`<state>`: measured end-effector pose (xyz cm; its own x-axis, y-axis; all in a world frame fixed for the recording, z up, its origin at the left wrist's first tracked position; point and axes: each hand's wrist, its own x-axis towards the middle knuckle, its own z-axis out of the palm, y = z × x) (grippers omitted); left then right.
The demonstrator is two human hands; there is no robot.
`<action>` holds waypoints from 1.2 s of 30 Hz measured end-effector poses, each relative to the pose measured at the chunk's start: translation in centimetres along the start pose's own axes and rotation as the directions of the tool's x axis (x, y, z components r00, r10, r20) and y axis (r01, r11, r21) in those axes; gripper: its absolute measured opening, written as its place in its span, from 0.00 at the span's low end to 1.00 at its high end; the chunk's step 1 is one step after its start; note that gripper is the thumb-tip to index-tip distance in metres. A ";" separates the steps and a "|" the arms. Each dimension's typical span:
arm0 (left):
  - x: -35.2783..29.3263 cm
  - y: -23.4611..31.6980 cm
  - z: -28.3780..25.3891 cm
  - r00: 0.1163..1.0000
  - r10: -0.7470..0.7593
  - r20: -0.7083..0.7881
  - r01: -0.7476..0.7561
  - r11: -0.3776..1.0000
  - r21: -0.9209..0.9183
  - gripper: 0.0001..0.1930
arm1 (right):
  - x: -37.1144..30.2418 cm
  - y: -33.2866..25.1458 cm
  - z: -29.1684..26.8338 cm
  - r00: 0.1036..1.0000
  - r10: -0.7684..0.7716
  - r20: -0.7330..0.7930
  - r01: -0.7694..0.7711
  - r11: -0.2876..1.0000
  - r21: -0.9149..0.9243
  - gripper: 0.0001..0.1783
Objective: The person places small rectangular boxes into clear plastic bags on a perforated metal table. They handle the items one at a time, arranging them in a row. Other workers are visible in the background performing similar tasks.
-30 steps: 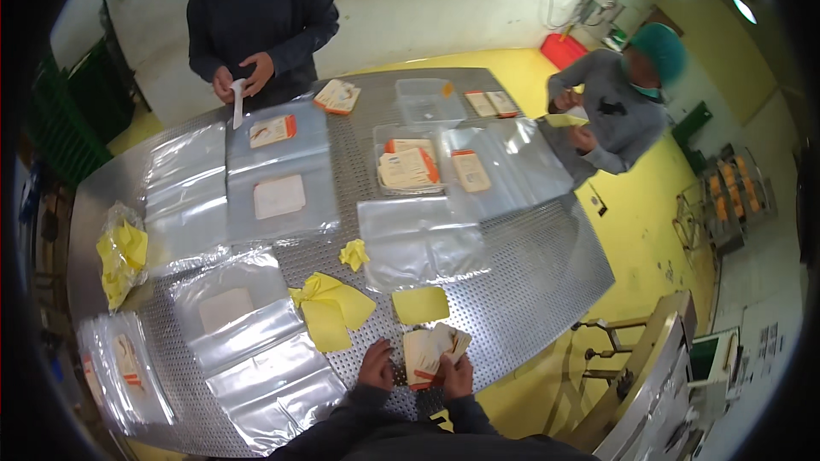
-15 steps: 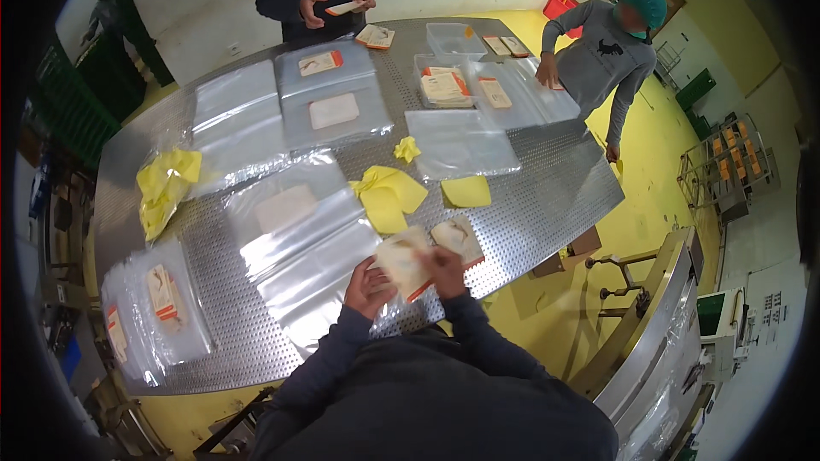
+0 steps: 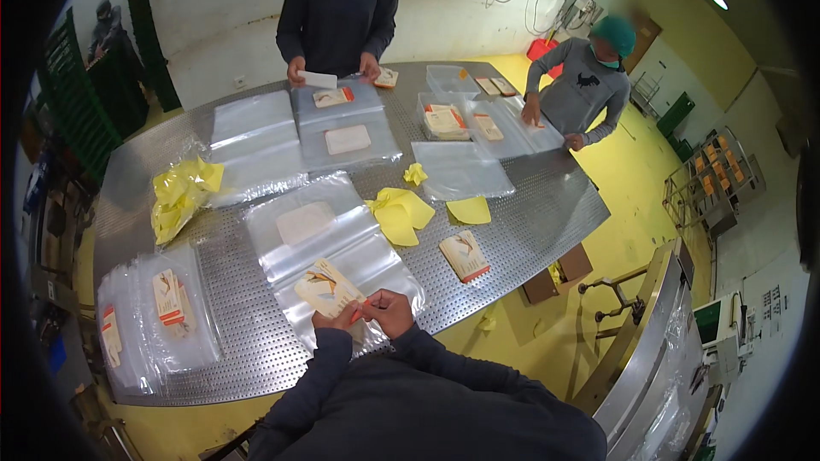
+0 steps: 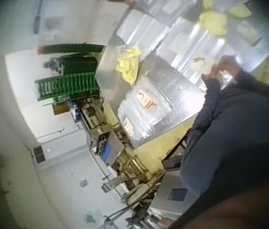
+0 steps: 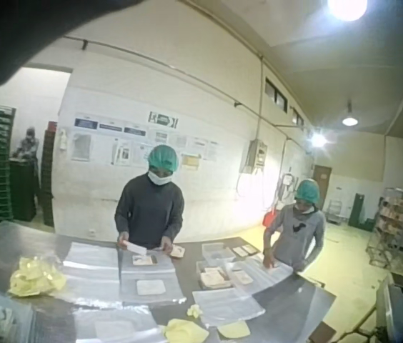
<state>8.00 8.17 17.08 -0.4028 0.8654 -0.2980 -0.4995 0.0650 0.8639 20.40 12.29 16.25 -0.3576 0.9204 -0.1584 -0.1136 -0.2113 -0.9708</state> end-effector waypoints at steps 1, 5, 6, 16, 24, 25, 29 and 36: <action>-0.1 0.2 -0.1 0.999 0.032 -0.031 -0.033 0.999 -0.038 0.13 | -0.1 -0.2 0.2 1.000 -0.014 0.024 0.013 1.000 0.016 0.09; -0.1 0.8 -1.3 0.998 0.045 -0.053 -0.046 0.999 -0.026 0.14 | -0.7 -0.2 1.0 0.998 0.025 0.051 -0.031 0.992 0.122 0.11; -0.1 1.0 -1.5 0.998 0.061 -0.029 -0.060 0.998 0.013 0.14 | -0.6 -0.1 1.1 0.999 0.008 0.048 -0.013 0.994 0.111 0.11; -1.1 2.2 -1.0 0.990 0.112 -0.086 -0.092 0.975 0.204 0.12 | -0.1 -0.3 1.3 0.995 0.039 0.090 -0.032 0.996 -0.078 0.09; -1.0 1.7 -1.5 0.990 0.138 -0.035 -0.124 0.959 0.254 0.12 | 0.1 0.7 0.8 0.993 -0.022 0.113 0.041 0.985 -0.168 0.08; -1.1 1.7 -1.3 0.985 0.173 -0.028 -0.157 0.944 0.290 0.12 | 0.3 0.9 0.7 0.994 -0.035 0.106 0.054 0.982 -0.180 0.08; -1.2 0.9 -1.0 0.943 0.333 -0.002 -0.298 0.848 0.438 0.14 | 0.8 1.8 0.5 0.998 -0.031 0.046 0.045 0.938 -0.343 0.09; -1.2 1.2 -0.7 0.911 0.412 0.019 -0.355 0.761 0.543 0.17 | 0.9 1.0 0.4 0.988 0.144 0.062 -0.121 0.952 -0.281 0.08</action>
<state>7.35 6.89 18.23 -0.5581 0.8247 0.0917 0.1795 0.0121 0.9837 19.55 12.80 15.17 -0.4267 0.8583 -0.2851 0.1954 -0.2203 -0.9556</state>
